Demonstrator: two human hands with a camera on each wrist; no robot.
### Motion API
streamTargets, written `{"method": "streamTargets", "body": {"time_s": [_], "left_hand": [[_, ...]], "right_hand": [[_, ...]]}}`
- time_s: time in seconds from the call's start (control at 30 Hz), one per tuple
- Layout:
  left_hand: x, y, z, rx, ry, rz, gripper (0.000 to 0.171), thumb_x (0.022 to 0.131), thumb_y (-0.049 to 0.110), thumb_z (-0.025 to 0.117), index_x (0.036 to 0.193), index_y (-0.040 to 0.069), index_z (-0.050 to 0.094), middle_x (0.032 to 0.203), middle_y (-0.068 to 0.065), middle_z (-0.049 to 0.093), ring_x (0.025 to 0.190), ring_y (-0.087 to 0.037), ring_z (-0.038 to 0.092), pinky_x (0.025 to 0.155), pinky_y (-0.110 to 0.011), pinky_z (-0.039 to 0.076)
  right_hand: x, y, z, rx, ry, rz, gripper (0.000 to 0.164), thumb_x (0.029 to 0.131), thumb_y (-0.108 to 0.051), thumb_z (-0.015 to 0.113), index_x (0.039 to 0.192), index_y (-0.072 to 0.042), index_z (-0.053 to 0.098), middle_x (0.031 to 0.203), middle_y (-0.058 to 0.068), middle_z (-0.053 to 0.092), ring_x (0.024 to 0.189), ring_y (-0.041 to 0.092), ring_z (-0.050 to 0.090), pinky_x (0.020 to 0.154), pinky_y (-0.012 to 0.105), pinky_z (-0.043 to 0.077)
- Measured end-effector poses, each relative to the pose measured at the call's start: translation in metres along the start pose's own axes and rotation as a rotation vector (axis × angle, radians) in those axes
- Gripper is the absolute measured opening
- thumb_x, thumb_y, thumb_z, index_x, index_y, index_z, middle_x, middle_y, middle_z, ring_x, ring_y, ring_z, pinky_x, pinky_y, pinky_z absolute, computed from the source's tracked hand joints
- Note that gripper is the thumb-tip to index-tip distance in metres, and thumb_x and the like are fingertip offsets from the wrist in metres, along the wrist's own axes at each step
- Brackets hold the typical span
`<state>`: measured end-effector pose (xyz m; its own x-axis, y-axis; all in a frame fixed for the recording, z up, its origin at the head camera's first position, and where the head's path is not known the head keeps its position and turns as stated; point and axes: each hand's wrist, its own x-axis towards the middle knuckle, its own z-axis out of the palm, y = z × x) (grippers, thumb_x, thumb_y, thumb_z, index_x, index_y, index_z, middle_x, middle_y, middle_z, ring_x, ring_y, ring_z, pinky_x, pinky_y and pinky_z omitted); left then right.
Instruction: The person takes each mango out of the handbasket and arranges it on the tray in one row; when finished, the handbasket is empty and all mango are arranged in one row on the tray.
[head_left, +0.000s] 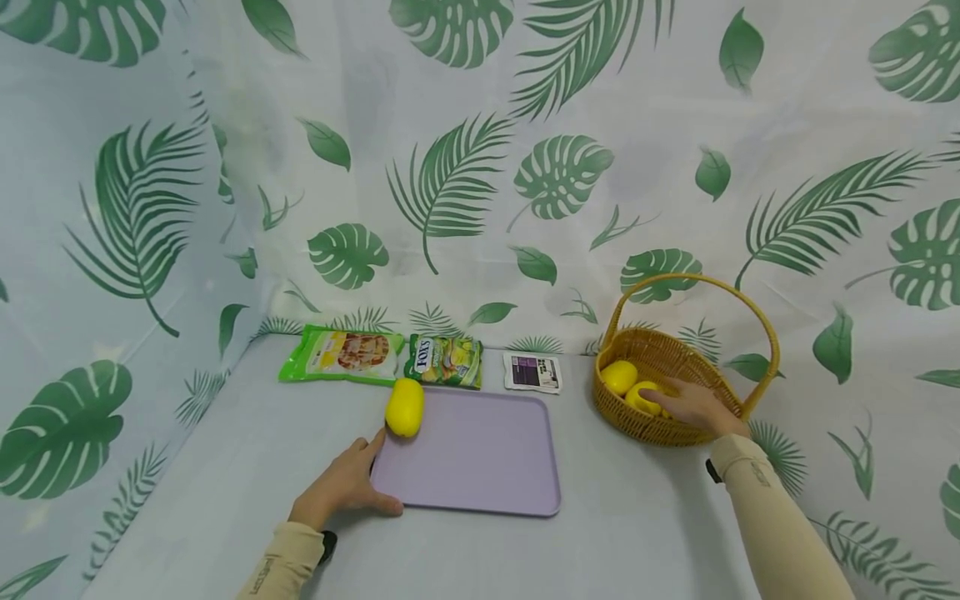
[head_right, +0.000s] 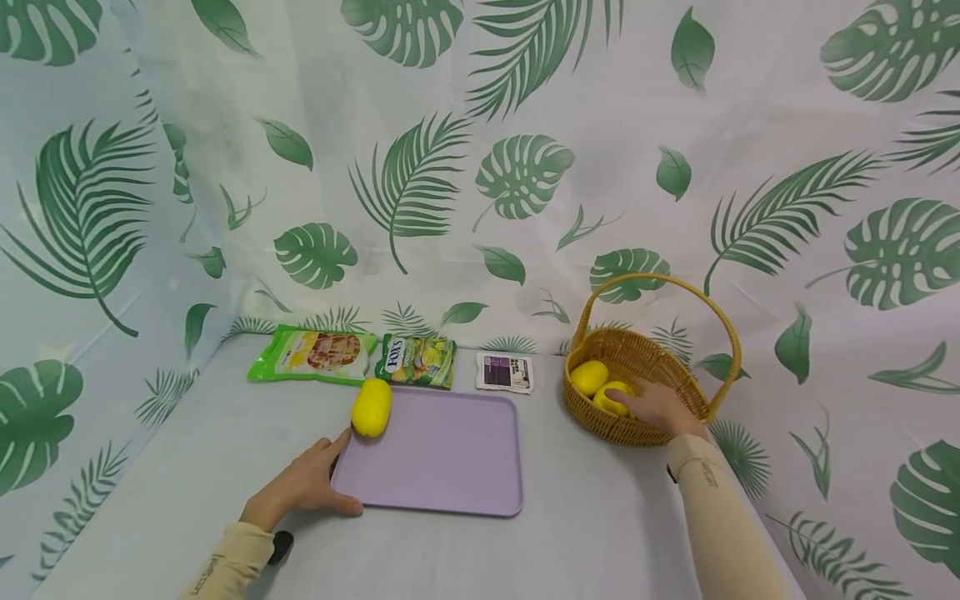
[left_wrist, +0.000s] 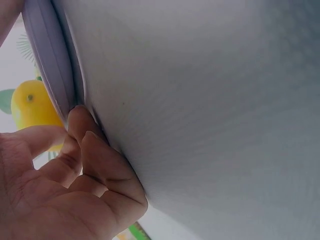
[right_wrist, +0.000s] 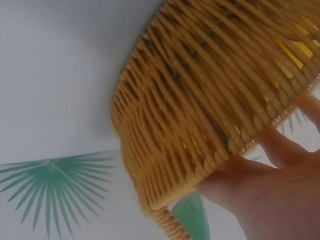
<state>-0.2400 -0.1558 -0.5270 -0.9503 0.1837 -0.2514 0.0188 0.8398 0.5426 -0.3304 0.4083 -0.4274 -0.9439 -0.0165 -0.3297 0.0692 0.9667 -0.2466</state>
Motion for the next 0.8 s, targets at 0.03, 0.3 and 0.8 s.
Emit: {"method": "streamTargets", "body": {"time_s": [0.03,0.3,0.8], "left_hand": [[0.0,0.0,0.0,0.002,0.001,-0.001,0.134,0.053,0.058,0.094,0.159,0.011,0.027,0.128,-0.02,0.054,0.102,-0.026,0.055,0.102,-0.055,0.048],[0.0,0.001,-0.001,-0.014,-0.006,-0.005,0.133,0.054,0.056,0.095,0.159,0.01,0.028,0.126,-0.019,0.055,0.1,-0.026,0.054,0.1,-0.055,0.049],[0.001,0.001,-0.001,-0.028,-0.011,-0.018,0.131,0.054,0.055,0.095,0.159,0.013,0.03,0.128,-0.018,0.055,0.102,-0.026,0.055,0.101,-0.056,0.048]], "right_hand": [[0.001,-0.001,-0.001,0.001,-0.007,0.001,0.104,0.095,-0.076,0.033,0.154,0.009,0.024,0.153,0.042,0.028,0.138,0.066,0.024,0.107,0.077,0.027],[0.013,-0.003,-0.002,-0.009,-0.061,0.036,0.105,0.095,-0.077,0.033,0.155,0.008,0.021,0.154,0.043,0.023,0.137,0.067,0.023,0.107,0.077,0.027],[0.024,-0.009,-0.001,0.057,-0.162,0.022,0.109,0.092,-0.077,0.042,0.158,0.005,0.014,0.157,0.042,0.016,0.141,0.065,0.015,0.107,0.08,0.023]]}}
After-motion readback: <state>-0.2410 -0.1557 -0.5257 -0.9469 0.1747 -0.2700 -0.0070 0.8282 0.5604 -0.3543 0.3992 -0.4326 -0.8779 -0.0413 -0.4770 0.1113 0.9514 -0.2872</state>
